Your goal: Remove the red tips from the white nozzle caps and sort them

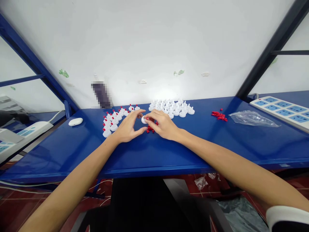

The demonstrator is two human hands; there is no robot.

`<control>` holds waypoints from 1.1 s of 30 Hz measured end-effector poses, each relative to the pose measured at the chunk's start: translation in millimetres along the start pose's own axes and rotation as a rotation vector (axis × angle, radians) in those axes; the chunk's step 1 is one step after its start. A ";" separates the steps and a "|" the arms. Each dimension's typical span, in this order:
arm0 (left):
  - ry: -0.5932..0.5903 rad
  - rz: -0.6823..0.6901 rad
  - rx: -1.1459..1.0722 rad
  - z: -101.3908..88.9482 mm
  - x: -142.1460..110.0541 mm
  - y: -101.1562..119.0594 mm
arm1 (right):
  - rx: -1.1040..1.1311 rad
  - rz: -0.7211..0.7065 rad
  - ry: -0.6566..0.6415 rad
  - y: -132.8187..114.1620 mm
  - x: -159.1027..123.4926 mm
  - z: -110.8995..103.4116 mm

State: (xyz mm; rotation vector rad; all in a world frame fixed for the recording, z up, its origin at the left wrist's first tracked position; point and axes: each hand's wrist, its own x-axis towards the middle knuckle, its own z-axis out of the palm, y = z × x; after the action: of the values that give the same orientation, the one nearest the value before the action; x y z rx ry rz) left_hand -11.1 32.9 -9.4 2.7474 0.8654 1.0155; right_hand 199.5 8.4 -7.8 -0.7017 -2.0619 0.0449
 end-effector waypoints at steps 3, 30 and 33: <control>0.029 0.017 -0.002 1.8 0.1 1.2 | 0.072 0.071 0.002 -2.1 -0.6 1.1; -0.134 0.119 0.209 10.4 3.1 12.1 | 0.221 0.104 -0.356 -3.9 0.7 0.2; -0.108 0.123 0.215 8.6 1.8 7.9 | 0.187 0.105 -0.355 -2.7 -0.7 1.3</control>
State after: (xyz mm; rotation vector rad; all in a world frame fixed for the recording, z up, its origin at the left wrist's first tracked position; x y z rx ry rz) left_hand -0.8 28.2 -13.0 3.0360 0.8442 0.8257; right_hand 197.5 6.2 -8.3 -0.7239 -2.3158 0.4449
